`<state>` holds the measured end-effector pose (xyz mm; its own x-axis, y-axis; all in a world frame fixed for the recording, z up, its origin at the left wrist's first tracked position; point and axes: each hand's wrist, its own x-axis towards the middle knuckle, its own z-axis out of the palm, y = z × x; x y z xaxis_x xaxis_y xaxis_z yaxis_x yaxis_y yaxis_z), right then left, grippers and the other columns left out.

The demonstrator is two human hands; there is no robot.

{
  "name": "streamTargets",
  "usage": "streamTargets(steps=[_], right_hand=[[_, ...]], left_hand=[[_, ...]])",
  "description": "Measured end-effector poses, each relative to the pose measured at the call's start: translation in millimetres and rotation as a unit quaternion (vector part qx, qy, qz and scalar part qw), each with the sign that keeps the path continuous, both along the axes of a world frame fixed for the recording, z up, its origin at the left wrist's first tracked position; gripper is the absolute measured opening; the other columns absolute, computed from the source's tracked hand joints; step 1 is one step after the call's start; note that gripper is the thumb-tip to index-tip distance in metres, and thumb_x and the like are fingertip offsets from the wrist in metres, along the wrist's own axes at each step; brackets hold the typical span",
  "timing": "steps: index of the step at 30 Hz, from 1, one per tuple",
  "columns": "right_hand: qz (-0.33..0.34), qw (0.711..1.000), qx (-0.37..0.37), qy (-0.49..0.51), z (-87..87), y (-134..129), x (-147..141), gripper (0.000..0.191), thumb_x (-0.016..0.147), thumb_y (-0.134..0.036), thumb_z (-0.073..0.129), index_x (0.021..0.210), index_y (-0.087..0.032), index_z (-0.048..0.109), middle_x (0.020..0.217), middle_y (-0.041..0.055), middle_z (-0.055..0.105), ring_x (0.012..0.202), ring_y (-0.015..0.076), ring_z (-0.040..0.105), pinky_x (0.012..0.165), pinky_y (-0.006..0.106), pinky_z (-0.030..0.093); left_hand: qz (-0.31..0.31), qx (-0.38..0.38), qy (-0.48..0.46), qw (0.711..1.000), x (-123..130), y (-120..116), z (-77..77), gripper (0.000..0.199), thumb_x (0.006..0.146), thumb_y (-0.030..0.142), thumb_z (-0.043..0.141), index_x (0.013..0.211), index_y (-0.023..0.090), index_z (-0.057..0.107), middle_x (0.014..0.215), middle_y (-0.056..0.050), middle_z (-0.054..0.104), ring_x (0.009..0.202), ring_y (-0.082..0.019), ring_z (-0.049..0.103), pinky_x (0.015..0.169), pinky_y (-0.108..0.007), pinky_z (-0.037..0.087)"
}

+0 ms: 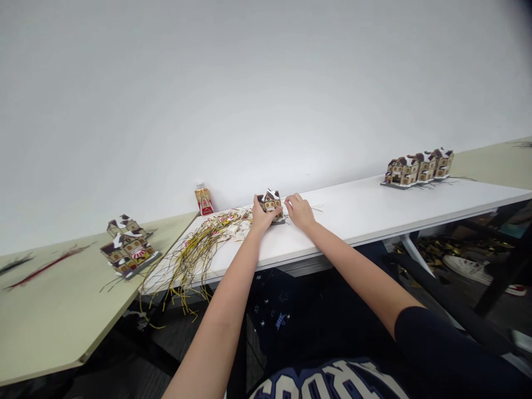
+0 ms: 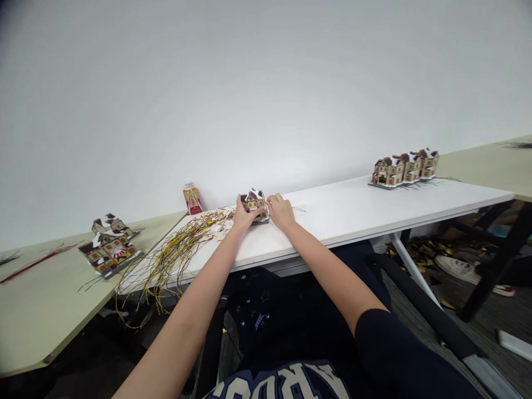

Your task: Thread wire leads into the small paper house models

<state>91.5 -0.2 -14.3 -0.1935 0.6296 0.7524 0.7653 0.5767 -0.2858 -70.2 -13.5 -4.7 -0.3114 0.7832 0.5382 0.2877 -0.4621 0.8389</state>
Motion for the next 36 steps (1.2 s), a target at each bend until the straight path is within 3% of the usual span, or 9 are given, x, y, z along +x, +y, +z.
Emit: streamTargets(steps=[6,9,14,18,24,31,36], right_hand=[[-0.007,1.0,-0.004,0.015,0.0,-0.2,0.6,0.023,0.099,-0.023,0.037,0.105,-0.017,0.058,0.104,0.0115,0.061,0.091,0.023,0.055,0.073,0.033,0.037],[-0.008,1.0,-0.005,0.016,-0.7,0.3,0.6,0.022,0.099,-0.024,0.037,0.105,-0.018,0.057,0.104,0.0113,0.061,0.091,0.0232,0.055,0.073,0.033,0.037],[0.003,0.999,0.008,0.034,-2.1,1.7,0.5,0.021,0.099,-0.023,0.037,0.102,-0.019,0.058,0.103,0.0107,0.062,0.091,0.0231,0.055,0.073,0.033,0.037],[-0.006,1.0,0.004,0.03,-1.9,1.0,0.5,0.021,0.099,-0.023,0.037,0.103,-0.018,0.057,0.104,0.0106,0.062,0.091,0.0226,0.056,0.073,0.033,0.037],[-0.007,0.999,0.004,0.036,-0.5,-0.9,1.3,0.022,0.099,-0.023,0.037,0.102,-0.018,0.058,0.102,0.0106,0.062,0.088,0.0224,0.055,0.072,0.033,0.036],[-0.02,0.999,-0.013,0.034,-2.3,0.8,1.5,0.021,0.098,-0.023,0.039,0.103,-0.018,0.058,0.104,0.0097,0.061,0.085,0.022,0.055,0.073,0.033,0.037],[-0.007,1.0,-0.008,0.028,-1.8,-0.3,1.7,0.021,0.098,-0.023,0.038,0.104,-0.017,0.058,0.105,0.0101,0.061,0.09,0.0224,0.055,0.075,0.033,0.037]], left_hand=[[0.007,-0.013,-0.024,1.0,-4.1,2.4,-2.7,0.096,0.033,0.022,0.094,0.118,0.021,0.048,0.118,-0.012,0.057,0.125,-0.031,0.046,0.109,-0.042,0.027],[-0.012,0.007,-0.001,1.0,-6.9,1.6,-4.7,0.095,0.032,0.017,0.093,0.117,0.021,0.05,0.113,-0.01,0.06,0.118,-0.03,0.051,0.105,-0.041,0.031],[0.024,0.019,0.05,0.998,-9.9,5.1,-7.7,0.09,0.033,0.015,0.092,0.114,0.02,0.052,0.112,-0.009,0.058,0.117,-0.03,0.051,0.103,-0.04,0.034],[0.017,0.024,0.08,0.996,-10.8,7.0,-8.2,0.092,0.031,0.016,0.092,0.114,0.019,0.052,0.114,-0.009,0.057,0.116,-0.029,0.05,0.103,-0.041,0.034],[-0.004,-0.035,0.123,0.992,-9.9,3.4,-8.1,0.1,0.038,0.013,0.089,0.127,0.021,0.042,0.113,-0.01,0.058,0.111,-0.031,0.055,0.102,-0.042,0.035],[-0.044,-0.061,0.077,0.994,-4.8,-1.4,-5.5,0.101,0.041,0.014,0.088,0.13,0.02,0.04,0.116,-0.01,0.059,0.11,-0.029,0.057,0.103,-0.041,0.035],[0.011,-0.094,0.09,0.991,-2.4,1.6,-3.5,0.085,0.051,0.028,0.088,0.125,0.019,0.046,0.117,-0.01,0.062,0.108,-0.026,0.058,0.098,-0.039,0.04]])
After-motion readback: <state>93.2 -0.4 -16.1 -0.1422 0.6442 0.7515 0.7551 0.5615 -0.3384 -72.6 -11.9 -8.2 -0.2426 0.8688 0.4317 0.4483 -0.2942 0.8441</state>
